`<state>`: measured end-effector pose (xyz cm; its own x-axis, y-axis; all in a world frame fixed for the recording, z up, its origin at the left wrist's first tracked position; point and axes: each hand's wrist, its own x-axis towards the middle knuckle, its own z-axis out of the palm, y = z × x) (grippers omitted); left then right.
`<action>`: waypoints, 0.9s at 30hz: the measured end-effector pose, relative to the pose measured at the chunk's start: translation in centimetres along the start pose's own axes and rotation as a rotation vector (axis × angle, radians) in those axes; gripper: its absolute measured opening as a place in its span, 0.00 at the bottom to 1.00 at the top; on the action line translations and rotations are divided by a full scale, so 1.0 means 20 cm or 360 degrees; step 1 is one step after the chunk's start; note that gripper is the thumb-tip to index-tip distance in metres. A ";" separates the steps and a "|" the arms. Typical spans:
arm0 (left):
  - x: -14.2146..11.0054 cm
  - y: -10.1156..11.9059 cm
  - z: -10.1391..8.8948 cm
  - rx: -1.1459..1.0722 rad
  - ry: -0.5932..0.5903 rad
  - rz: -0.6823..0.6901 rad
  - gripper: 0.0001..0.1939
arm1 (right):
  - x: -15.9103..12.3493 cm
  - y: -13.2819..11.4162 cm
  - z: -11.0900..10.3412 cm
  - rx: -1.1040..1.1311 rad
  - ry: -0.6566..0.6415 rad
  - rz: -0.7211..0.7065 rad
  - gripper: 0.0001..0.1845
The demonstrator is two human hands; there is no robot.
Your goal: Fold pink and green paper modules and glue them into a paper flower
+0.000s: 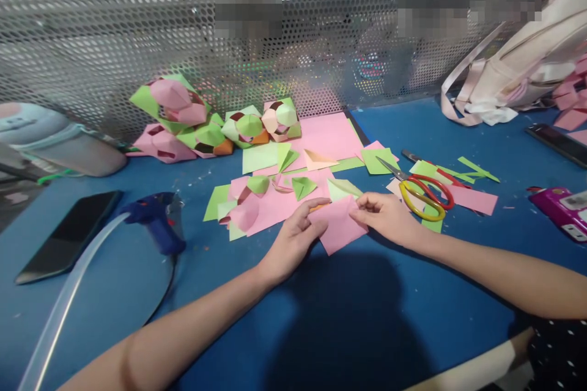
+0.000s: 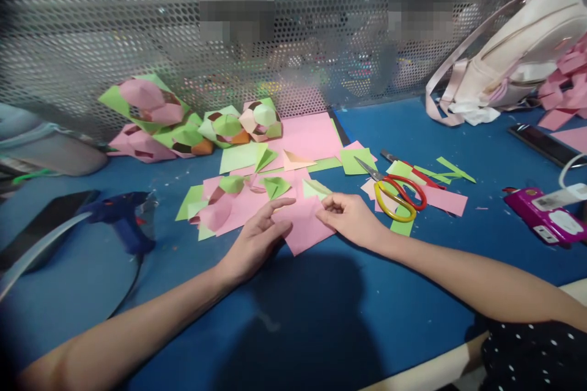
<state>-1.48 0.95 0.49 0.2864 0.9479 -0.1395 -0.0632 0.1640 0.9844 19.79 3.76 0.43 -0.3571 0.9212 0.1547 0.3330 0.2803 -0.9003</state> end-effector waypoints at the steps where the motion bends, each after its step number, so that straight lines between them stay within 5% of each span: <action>1: 0.00 0.00 0.00 -0.0036 0.0039 0.0034 0.22 | 0.00 0.00 0.00 -0.0032 0.0040 -0.0028 0.09; 5: 0.01 0.01 -0.01 -0.0247 0.0259 0.0217 0.16 | -0.04 -0.02 -0.04 -0.0251 0.0255 -0.0602 0.04; 8: 0.02 0.01 -0.03 -0.0216 0.0298 0.0217 0.13 | -0.07 -0.01 -0.04 -0.0645 0.0038 -0.1182 0.07; 11: 0.02 0.01 -0.05 0.0001 0.0229 0.0155 0.14 | -0.09 0.01 -0.03 -0.0962 -0.0331 -0.1417 0.09; 13: 0.02 0.01 -0.05 0.0111 0.0160 0.0141 0.16 | -0.10 0.02 -0.02 -0.0994 -0.0469 -0.1438 0.17; 20: 0.01 0.02 -0.03 0.0164 0.0077 0.0112 0.16 | -0.06 0.06 -0.01 -0.1046 -0.0223 -0.0898 0.22; 27: -0.01 0.00 -0.03 0.0561 0.0166 0.0241 0.14 | -0.07 0.07 0.00 -0.1136 -0.0346 -0.0908 0.27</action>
<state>-2.00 0.98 0.43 0.1992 0.9798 0.0178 0.2401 -0.0664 0.9685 20.84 2.84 -1.13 -0.7626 0.5431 0.3515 0.4883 0.8396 -0.2379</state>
